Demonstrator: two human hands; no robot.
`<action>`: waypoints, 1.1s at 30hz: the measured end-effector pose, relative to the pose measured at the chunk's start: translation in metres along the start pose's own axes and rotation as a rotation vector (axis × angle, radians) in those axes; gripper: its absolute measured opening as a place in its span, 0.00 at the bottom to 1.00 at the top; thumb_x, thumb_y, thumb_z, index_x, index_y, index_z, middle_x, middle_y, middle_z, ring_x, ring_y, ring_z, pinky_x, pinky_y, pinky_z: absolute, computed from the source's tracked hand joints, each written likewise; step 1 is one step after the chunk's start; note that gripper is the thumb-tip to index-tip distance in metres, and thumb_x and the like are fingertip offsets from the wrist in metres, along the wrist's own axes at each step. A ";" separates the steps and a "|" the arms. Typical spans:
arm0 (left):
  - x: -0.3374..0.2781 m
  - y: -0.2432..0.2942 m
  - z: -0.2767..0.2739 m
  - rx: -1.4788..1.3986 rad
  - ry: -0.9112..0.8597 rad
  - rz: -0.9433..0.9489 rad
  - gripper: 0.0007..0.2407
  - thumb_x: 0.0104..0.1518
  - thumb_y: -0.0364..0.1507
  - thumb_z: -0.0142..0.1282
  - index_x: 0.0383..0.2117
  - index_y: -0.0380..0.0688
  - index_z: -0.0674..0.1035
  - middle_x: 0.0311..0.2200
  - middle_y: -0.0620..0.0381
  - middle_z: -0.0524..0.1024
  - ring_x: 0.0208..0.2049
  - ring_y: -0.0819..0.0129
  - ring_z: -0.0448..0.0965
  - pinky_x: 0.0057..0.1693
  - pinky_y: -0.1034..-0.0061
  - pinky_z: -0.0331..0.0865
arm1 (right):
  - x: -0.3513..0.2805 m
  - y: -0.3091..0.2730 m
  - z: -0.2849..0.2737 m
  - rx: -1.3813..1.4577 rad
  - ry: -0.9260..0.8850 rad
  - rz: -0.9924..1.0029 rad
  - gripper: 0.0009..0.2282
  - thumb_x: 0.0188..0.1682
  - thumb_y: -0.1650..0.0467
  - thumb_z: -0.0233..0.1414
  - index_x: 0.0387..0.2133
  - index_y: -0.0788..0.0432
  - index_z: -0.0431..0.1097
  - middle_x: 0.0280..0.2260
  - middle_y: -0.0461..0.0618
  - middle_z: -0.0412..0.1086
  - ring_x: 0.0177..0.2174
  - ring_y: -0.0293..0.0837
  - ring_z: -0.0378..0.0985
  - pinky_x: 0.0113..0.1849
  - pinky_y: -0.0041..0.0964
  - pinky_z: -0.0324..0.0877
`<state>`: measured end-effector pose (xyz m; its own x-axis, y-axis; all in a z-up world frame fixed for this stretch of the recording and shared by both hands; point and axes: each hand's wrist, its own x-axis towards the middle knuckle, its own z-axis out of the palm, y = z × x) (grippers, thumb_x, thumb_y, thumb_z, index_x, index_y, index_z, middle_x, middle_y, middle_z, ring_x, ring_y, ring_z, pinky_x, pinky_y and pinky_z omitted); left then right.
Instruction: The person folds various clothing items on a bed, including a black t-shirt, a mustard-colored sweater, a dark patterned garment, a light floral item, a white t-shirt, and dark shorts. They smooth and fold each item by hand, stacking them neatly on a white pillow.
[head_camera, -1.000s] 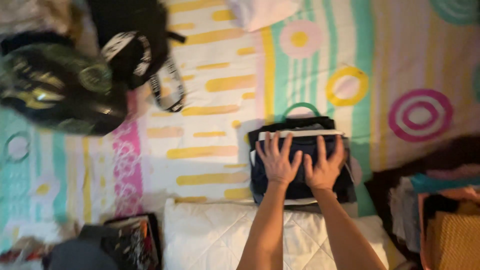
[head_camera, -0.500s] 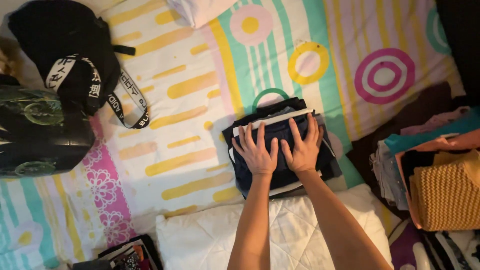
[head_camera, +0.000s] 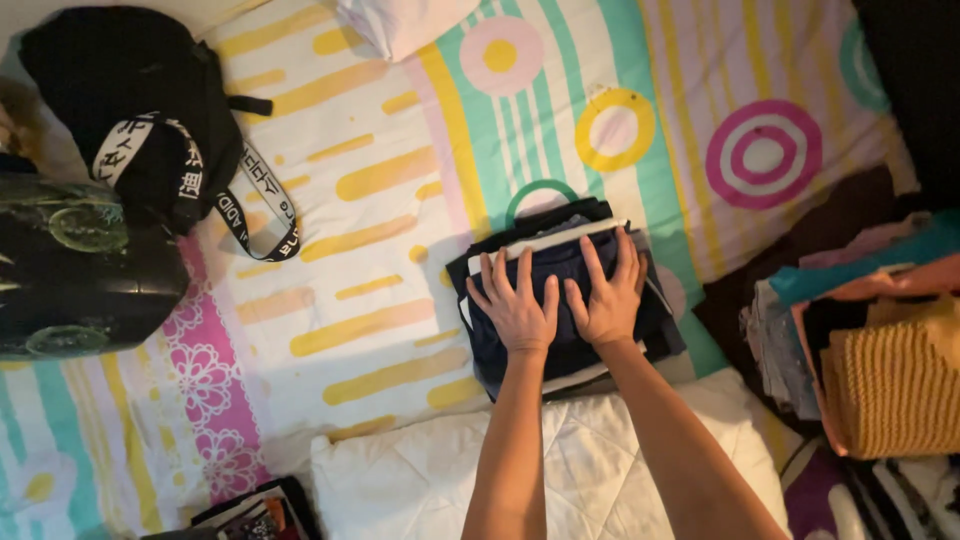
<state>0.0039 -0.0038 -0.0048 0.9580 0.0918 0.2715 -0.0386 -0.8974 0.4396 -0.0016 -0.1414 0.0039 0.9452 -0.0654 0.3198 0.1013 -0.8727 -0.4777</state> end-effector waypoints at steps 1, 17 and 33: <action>0.003 0.001 0.000 -0.001 0.014 -0.008 0.23 0.59 0.45 0.56 0.60 0.53 0.74 0.64 0.49 0.61 0.71 0.43 0.53 0.70 0.34 0.44 | 0.002 0.001 0.001 0.001 0.002 -0.016 0.29 0.51 0.58 0.52 0.67 0.50 0.60 0.68 0.72 0.47 0.64 0.72 0.52 0.64 0.68 0.47; 0.007 0.001 -0.005 -0.053 0.013 -0.004 0.24 0.58 0.45 0.56 0.60 0.53 0.74 0.64 0.48 0.62 0.70 0.43 0.55 0.70 0.33 0.43 | 0.001 0.003 0.006 -0.007 0.006 -0.004 0.30 0.49 0.60 0.54 0.66 0.51 0.60 0.68 0.72 0.47 0.63 0.73 0.53 0.63 0.66 0.50; 0.085 -0.041 -0.059 -0.624 0.299 -0.491 0.09 0.65 0.30 0.53 0.47 0.42 0.79 0.44 0.52 0.79 0.47 0.54 0.78 0.53 0.63 0.68 | 0.064 -0.082 -0.042 0.149 0.056 -0.032 0.17 0.50 0.69 0.56 0.54 0.55 0.70 0.63 0.68 0.58 0.63 0.66 0.58 0.62 0.57 0.52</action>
<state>0.0699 0.0658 0.0504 0.7950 0.5979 0.1027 0.1283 -0.3312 0.9348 0.0376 -0.0943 0.0984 0.9224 -0.0697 0.3800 0.1796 -0.7935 -0.5814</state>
